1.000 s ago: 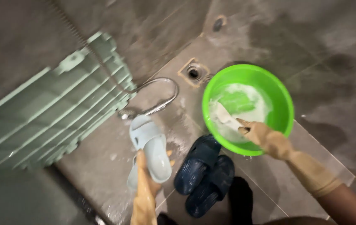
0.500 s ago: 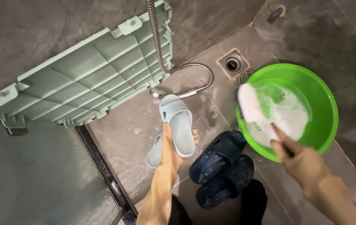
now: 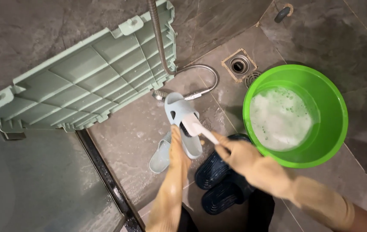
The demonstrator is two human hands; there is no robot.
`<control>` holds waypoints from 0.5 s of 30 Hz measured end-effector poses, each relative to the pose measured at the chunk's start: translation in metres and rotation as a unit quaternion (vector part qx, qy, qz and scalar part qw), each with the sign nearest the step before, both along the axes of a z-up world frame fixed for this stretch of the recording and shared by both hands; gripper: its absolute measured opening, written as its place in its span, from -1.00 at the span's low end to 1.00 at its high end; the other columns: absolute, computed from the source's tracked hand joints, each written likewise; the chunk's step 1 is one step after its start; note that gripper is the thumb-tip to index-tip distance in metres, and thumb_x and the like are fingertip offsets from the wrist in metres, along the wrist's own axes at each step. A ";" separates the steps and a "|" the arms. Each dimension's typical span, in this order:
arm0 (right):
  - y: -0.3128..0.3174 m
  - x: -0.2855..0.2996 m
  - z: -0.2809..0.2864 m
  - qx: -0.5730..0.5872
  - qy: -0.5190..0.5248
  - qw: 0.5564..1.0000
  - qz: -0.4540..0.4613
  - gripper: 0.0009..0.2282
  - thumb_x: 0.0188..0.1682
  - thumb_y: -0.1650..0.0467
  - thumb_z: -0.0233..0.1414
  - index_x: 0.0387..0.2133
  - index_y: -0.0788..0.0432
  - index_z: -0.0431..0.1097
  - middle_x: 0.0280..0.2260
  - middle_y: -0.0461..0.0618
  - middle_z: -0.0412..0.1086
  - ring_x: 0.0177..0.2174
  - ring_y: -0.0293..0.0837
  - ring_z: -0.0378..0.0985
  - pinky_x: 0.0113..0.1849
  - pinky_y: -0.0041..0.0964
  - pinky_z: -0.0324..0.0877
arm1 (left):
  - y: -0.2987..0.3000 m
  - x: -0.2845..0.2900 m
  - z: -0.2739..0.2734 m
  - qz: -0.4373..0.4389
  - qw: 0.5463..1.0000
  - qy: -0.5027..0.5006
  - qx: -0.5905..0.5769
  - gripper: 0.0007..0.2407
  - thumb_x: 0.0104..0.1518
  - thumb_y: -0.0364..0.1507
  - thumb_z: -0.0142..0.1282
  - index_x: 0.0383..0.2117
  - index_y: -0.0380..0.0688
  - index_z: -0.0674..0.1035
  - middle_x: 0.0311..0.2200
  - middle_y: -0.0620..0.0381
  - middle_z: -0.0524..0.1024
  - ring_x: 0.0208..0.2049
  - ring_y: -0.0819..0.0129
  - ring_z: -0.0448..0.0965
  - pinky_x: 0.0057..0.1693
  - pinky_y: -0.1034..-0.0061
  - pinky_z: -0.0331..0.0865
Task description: The person scrubs a pair of dark blue slippers and a pair of light blue slippers using a white brush and soapy water from a green basin. They clean the top and bottom surfaces of each slipper individually, dipping the brush into the basin to reload soap as needed.
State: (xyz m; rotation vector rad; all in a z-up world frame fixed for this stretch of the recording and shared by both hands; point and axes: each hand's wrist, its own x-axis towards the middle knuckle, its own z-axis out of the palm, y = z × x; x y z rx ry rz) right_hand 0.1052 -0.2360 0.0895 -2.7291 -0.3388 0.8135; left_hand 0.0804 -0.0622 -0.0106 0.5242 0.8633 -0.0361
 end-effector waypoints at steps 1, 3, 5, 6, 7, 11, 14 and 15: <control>-0.002 -0.020 0.009 -0.005 0.009 1.000 0.013 -0.72 -0.05 0.02 -0.06 -0.15 -0.41 0.50 -0.41 -0.07 0.62 -0.26 -0.06 0.68 -0.14 -0.10 0.56 | 0.007 0.010 0.030 0.001 1.000 0.017 -0.004 -0.41 0.33 0.04 -0.28 0.30 -0.13 0.31 0.20 -0.20 0.38 0.12 -0.04 0.46 0.10 0.09 0.46; -0.005 -0.035 0.018 -0.008 0.019 1.000 0.021 -0.74 -0.07 0.02 -0.03 -0.30 -0.33 0.56 -0.50 -0.09 0.61 -0.34 -0.07 0.71 -0.24 -0.06 0.59 | 0.013 0.017 0.048 -0.005 0.999 0.034 -0.007 -0.41 0.33 -0.02 -0.25 0.40 -0.09 0.20 0.42 -0.08 0.18 0.37 0.07 0.25 0.41 0.22 0.24; -0.005 -0.023 0.019 -0.127 -0.049 0.981 0.140 -0.71 0.03 0.11 -0.11 0.03 -0.45 0.34 -0.53 -0.10 0.60 -0.44 -0.13 0.71 -0.29 -0.14 0.60 | 0.011 0.011 0.025 0.049 0.998 0.047 -0.004 -0.35 0.24 0.08 -0.10 0.39 0.03 0.26 0.40 -0.05 0.19 0.38 0.10 0.22 0.44 0.14 0.19; -0.004 -0.008 0.004 -0.126 -0.050 0.981 0.141 -0.71 0.03 0.11 -0.11 0.03 -0.45 0.34 -0.53 -0.10 0.60 -0.44 -0.13 0.71 -0.29 -0.14 0.60 | 0.001 0.006 0.018 0.051 0.998 0.046 -0.003 -0.35 0.24 0.08 -0.10 0.39 0.03 0.26 0.40 -0.05 0.19 0.38 0.10 0.22 0.44 0.14 0.19; -0.004 0.008 -0.012 -0.075 -0.041 0.993 0.081 -0.68 0.03 0.06 -0.15 -0.01 -0.33 0.40 -0.48 -0.01 0.60 -0.34 -0.06 0.70 -0.21 -0.09 0.58 | -0.009 0.001 0.011 0.023 0.999 0.023 0.000 -0.45 0.21 0.11 -0.05 0.07 -0.08 0.45 -0.02 -0.14 0.42 -0.10 0.09 0.45 0.00 0.26 0.40; -0.003 -0.030 -0.012 -0.067 0.007 0.995 0.071 -0.68 0.00 0.02 -0.09 -0.14 -0.29 0.54 -0.45 0.03 0.61 -0.35 0.03 0.71 -0.23 -0.04 0.60 | -0.019 -0.006 -0.003 0.400 0.820 -0.069 -0.403 -0.52 0.29 -0.03 -0.21 0.02 -0.22 0.40 -0.07 -0.19 0.33 -0.16 0.07 0.34 -0.06 0.21 0.17; -0.010 -0.014 -0.006 -0.068 0.034 0.995 0.062 -0.64 0.04 0.05 -0.18 0.13 -0.50 0.27 -0.48 0.01 0.60 -0.33 0.00 0.71 -0.22 -0.02 0.59 | 0.000 -0.003 -0.005 0.708 0.049 -0.117 -0.694 -0.53 0.46 -0.27 -0.52 0.43 -0.26 0.04 0.48 -0.12 -0.17 0.49 0.04 -0.17 0.53 -0.03 -0.50; -0.011 -0.008 -0.016 -0.067 0.034 0.995 0.062 -0.64 0.04 0.05 -0.18 0.13 -0.50 0.27 -0.48 0.01 0.60 -0.33 0.00 0.71 -0.22 -0.02 0.59 | 0.001 0.001 -0.022 0.708 0.049 -0.117 -0.695 -0.53 0.46 -0.27 -0.52 0.43 -0.26 0.04 0.48 -0.12 -0.17 0.49 0.04 -0.17 0.53 -0.03 -0.50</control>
